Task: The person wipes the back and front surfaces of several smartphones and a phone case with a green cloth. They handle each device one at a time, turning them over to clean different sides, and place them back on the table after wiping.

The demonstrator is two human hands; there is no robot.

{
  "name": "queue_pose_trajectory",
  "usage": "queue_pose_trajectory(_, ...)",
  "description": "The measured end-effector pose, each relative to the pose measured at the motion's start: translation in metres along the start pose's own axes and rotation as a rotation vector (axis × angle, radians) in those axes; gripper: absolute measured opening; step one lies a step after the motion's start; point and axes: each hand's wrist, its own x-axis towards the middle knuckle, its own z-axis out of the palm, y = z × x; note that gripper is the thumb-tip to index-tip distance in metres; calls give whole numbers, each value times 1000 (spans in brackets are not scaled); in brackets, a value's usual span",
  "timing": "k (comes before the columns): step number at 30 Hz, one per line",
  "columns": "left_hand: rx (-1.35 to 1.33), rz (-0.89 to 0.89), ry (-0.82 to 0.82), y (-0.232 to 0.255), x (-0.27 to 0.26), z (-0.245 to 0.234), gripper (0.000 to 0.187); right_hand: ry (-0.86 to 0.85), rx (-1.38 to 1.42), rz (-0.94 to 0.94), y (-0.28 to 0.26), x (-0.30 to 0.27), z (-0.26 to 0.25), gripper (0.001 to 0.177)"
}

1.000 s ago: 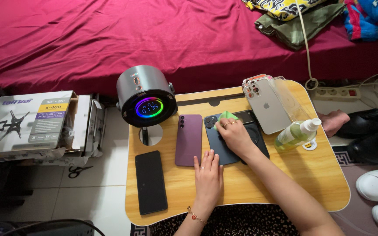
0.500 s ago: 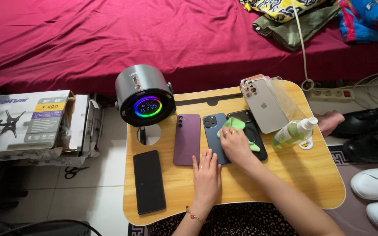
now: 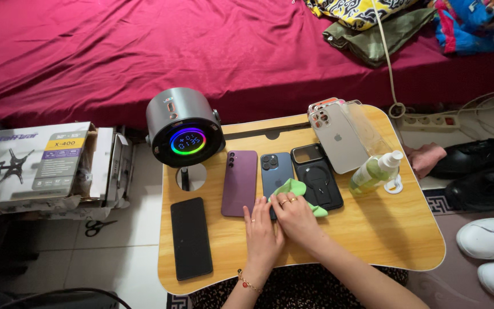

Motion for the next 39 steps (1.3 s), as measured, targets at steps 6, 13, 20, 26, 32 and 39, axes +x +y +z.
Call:
queue_pose_trajectory(6, 22, 14, 11, 7, 2, -1, 92, -18, 297, -41, 8, 0, -13, 40)
queue_pose_trajectory(13, 116, -16, 41, 12, 3, 7, 111, -82, 383, -192, 20, 0, -11, 36)
queue_pose_trajectory(20, 141, -10, 35, 10, 4, 8, 114, -127, 310, -90, 49, 12, -11, 44)
queue_pose_trajectory(26, 187, 11, 80, 14, 5, 4, 116, -158, 317, 137, 66, 20, -15, 34)
queue_pose_trajectory(32, 193, -13, 65, 13, 3, 2, 117, -156, 330, 34, 41, 14, -19, 40)
queue_pose_trajectory(39, 205, -26, 70, 7, 1, 7, 118, -256, 519, -126, 46, 6, -43, 32)
